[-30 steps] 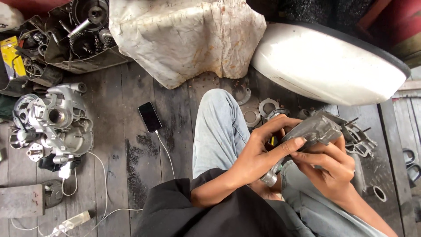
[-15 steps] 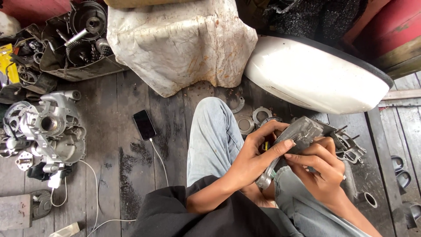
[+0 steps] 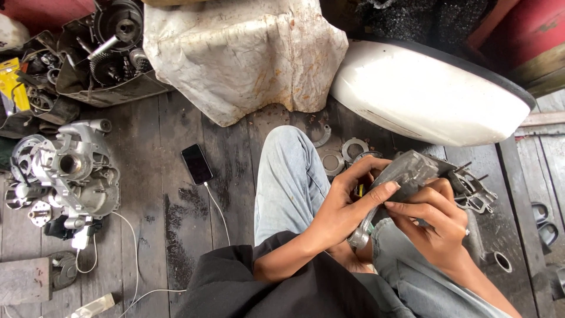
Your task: Cleaning and sanding the friction surface of a motorcycle brake shoe and inspecting a connecting rod.
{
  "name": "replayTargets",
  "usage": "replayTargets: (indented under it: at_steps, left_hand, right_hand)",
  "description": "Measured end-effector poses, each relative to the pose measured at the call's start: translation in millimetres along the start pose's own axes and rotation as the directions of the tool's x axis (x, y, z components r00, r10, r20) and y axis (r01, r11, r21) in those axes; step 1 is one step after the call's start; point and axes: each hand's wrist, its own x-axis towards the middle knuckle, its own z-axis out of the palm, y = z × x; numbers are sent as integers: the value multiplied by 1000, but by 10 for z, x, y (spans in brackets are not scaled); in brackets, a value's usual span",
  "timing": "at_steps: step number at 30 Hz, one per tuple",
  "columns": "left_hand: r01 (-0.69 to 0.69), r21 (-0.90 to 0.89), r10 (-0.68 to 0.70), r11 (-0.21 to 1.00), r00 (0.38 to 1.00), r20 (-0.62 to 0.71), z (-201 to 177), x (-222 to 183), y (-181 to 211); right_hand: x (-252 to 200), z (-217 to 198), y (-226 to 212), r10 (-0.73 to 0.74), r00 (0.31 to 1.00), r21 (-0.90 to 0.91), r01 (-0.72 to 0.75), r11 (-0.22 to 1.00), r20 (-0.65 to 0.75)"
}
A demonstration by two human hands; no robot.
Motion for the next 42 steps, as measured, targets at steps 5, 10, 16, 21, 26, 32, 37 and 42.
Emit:
replayTargets:
  at_steps: [5,10,16,21,26,32,37,42]
  left_hand:
    - [-12,-2,12,1000,1000,-9,-1,30,-36]
    - [7,25,-7,1000,1000,-18,-15,29,33]
    - [23,3,-23,1000,1000,-7,-10,46,28]
    - [15,8,-15,1000,1000,-9,0,45,-47]
    - [18,18,-18,1000,1000,-8,15,35,-64]
    - [11,4,-11,1000,1000,-13,10,18,-39]
    - [20,-11,-20,1000,999,-30,-59,62,71]
    - [27,2,-27,1000,999,-25,-65,21,78]
  right_hand:
    - [63,16,-35,-10,1000,38,10,999,-4]
    - [91,35,-38,-86,995,69,83,994,44]
    - [118,34,-40,-73,996,59,71,996,43]
    - [84,16,-31,-42,999,36,41,999,25]
    - [-7,7,46,-4,1000,-4,3,1000,-3]
    - [35,-18,-53,112,991,-73,-117,990,-70]
    - [128,26,-115,112,994,-27,-112,993,-20]
    - [-3,25,-16,67,997,26,-68,997,34]
